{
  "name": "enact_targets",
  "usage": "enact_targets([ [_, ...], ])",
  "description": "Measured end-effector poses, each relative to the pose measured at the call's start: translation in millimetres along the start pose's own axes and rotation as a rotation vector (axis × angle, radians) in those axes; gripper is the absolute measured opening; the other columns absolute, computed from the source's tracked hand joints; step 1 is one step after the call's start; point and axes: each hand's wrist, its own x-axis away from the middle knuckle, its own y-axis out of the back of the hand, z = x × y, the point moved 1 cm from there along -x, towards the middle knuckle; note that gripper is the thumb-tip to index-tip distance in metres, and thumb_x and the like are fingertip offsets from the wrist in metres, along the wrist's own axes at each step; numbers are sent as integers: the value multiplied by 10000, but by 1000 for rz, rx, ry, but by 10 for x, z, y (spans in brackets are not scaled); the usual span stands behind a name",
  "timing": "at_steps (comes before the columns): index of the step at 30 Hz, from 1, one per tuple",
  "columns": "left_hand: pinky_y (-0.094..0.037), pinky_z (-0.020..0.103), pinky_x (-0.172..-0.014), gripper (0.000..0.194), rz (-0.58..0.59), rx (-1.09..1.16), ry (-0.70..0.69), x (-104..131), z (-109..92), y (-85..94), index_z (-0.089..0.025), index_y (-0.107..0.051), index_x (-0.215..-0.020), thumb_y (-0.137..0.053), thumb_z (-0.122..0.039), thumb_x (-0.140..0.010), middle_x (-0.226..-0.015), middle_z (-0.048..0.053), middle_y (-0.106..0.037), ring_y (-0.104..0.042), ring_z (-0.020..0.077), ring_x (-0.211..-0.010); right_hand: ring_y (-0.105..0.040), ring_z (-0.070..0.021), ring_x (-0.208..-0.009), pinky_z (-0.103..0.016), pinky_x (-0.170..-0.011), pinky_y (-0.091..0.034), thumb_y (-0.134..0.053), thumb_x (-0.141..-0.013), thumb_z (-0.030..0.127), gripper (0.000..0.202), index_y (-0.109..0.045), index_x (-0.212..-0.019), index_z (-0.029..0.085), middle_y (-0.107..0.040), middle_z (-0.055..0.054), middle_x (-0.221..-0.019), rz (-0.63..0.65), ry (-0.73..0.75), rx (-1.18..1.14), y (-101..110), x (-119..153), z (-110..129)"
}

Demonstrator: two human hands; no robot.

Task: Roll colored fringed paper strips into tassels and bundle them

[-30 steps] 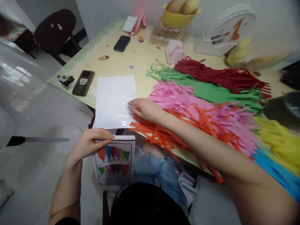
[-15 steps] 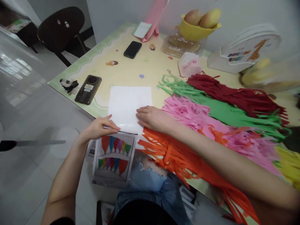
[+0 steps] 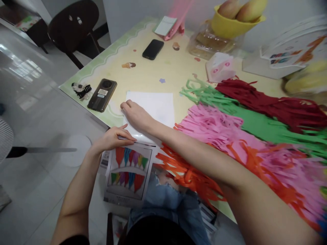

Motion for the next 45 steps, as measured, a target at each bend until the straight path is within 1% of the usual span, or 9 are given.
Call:
enact_targets([
  [5,-191,574,-1296,89,1,3,11,-2,-15,2,-278,-825,-866,-767,-335,-830,-867,6,-812,-763,172,-771,-532,-207,-890,-327,-845,-458,-376,-990,99,230,-540,-1140,158,-562,-118,-1110,-24,-17,-71,11,-21,-23],
  [10,-198,590,-1291,95,-23,6,6,-2,-7,-8,-283,-828,-858,-777,-351,-816,-851,10,-810,-762,177,-757,-547,-203,-905,-318,-854,-458,-367,-930,42,305,-530,-1170,137,-551,-129,-1146,9,-46,-98,18,-57,-58],
  [20,-252,588,-1274,104,-16,10,6,-15,3,1,-282,-829,-863,-784,-355,-804,-843,14,-810,-762,181,-769,-541,-207,-910,-323,-848,-452,-383,-1024,140,198,-545,-1134,163,-564,-119,-1122,44,-4,-21,93,-33,27],
  [25,-265,592,-1268,106,-28,-26,3,-22,-16,7,-274,-829,-853,-781,-358,-809,-800,10,-803,-751,170,-726,-544,-206,-883,-305,-811,-430,-466,-1000,157,184,-542,-1166,136,-566,-128,-1124,105,-26,-21,136,-69,38],
  [32,-275,589,-1263,122,-38,-34,21,-20,-6,12,-270,-831,-851,-790,-371,-795,-771,7,-796,-731,159,-703,-532,-239,-949,-334,-863,-403,-413,-924,71,258,-550,-1126,157,-648,-110,-1078,63,33,-69,37,-84,-71],
  [36,-262,591,-1267,145,-62,-24,33,-21,-3,6,-262,-831,-834,-798,-394,-784,-743,7,-788,-715,152,-666,-550,-216,-890,-323,-833,-413,-422,-852,21,303,-562,-1069,179,-672,-53,-905,-18,-49,-302,43,-89,-158],
  [40,-225,608,-1274,184,-70,-28,49,-41,1,1,-242,-830,-825,-801,-417,-778,-760,19,-794,-717,150,-668,-554,-139,-667,-280,-719,-442,-539,-765,43,293,-526,-1016,193,-614,49,-716,-182,-362,-896,123,-136,-242],
  [43,-279,607,-1255,253,-129,1,37,-4,-24,65,-224,-829,-800,-823,-469,-738,-824,58,-806,-738,178,-712,-544,-101,-618,-245,-676,-450,-616,-716,72,335,-510,-1002,209,-586,93,-672,-263,-547,-1247,267,-128,-257],
  [45,-364,586,-1217,299,-219,13,19,90,-121,140,-208,-828,-777,-842,-497,-706,-835,83,-806,-750,204,-751,-580,-92,-671,-238,-702,-471,-664,-706,113,352,-526,-1013,218,-606,91,-705,-301,-569,-1342,432,-53,-244],
])
